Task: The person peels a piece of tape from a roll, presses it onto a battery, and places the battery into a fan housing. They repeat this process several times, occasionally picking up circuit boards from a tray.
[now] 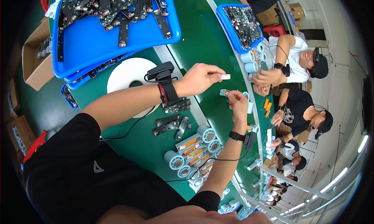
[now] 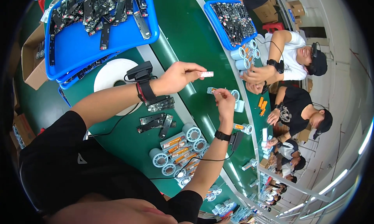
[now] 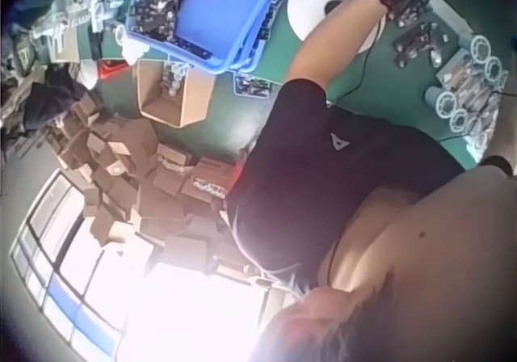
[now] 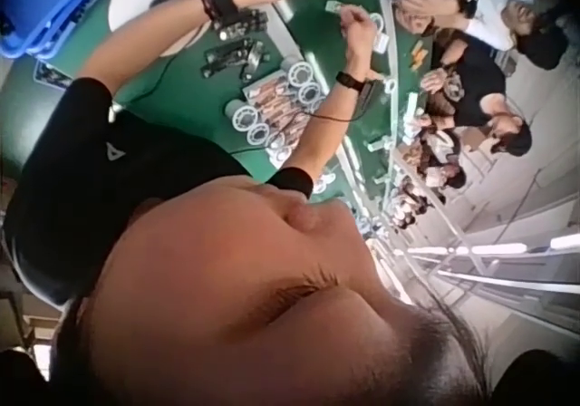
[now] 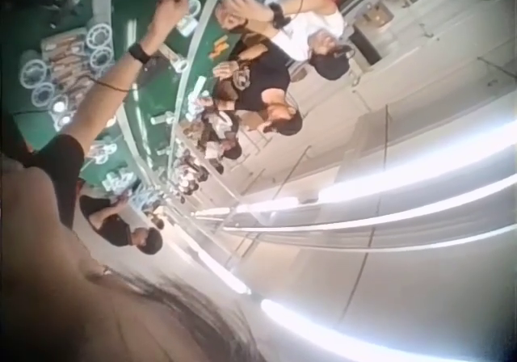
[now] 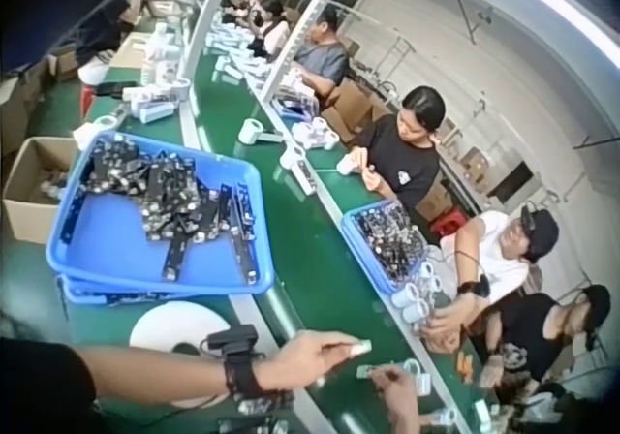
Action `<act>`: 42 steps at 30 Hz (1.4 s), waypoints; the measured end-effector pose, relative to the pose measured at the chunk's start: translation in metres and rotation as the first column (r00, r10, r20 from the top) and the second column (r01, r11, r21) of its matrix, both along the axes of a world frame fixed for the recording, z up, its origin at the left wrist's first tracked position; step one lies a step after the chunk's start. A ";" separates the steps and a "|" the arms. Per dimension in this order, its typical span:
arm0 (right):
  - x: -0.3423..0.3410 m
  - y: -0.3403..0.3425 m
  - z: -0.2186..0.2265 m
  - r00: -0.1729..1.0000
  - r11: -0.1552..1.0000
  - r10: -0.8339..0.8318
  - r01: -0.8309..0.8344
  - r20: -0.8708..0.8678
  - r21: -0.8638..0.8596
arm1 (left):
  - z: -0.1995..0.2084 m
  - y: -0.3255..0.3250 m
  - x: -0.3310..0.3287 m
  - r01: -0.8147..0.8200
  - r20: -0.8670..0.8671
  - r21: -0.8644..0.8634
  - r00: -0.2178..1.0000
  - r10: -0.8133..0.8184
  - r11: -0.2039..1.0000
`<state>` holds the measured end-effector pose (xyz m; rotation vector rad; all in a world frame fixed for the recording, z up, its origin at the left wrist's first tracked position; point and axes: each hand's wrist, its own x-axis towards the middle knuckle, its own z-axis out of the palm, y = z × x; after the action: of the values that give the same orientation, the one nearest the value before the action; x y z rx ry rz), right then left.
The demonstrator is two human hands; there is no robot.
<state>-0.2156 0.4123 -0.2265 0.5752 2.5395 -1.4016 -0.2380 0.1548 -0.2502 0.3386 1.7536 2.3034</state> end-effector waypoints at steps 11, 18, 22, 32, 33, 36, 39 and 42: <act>-0.028 -0.004 -0.031 0.992 0.869 0.124 -0.091 -0.036 0.486 | -0.003 0.002 -0.004 0.035 -0.005 -0.006 0.999 -0.035 0.999; -0.040 -0.014 -0.013 0.989 0.786 0.116 -0.032 -0.097 0.617 | -0.002 0.000 -0.003 0.031 -0.025 -0.036 0.999 -0.032 0.999; -0.051 -0.026 0.007 0.995 0.845 0.038 -0.083 0.095 0.528 | -0.001 0.000 -0.004 0.027 -0.030 -0.017 0.999 -0.028 0.999; -0.048 -0.026 0.015 0.866 0.462 0.398 0.096 -0.303 0.882 | -0.004 0.001 -0.007 -0.007 -0.105 -0.033 0.994 0.003 0.999; -0.045 -0.018 0.018 0.864 0.457 0.401 0.098 -0.304 0.884 | -0.004 0.002 -0.008 -0.015 -0.109 -0.042 0.994 0.011 0.999; -0.038 0.016 0.024 0.886 0.599 -0.152 0.435 -0.437 0.673 | -0.009 -0.001 -0.006 -0.062 -0.113 -0.049 0.992 0.056 0.997; -0.037 0.069 -0.019 0.880 0.418 -0.148 0.468 -0.451 0.778 | -0.006 0.007 -0.006 -0.078 -0.159 -0.027 0.985 0.072 0.997; -0.049 0.088 -0.036 0.903 0.456 -0.171 0.427 -0.395 0.781 | -0.009 0.006 -0.004 -0.089 -0.179 -0.049 0.981 0.079 0.995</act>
<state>-0.2643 0.5004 -0.2624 1.0907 3.3992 -0.0732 -0.2418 0.1605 -0.2597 0.4815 1.9485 2.3388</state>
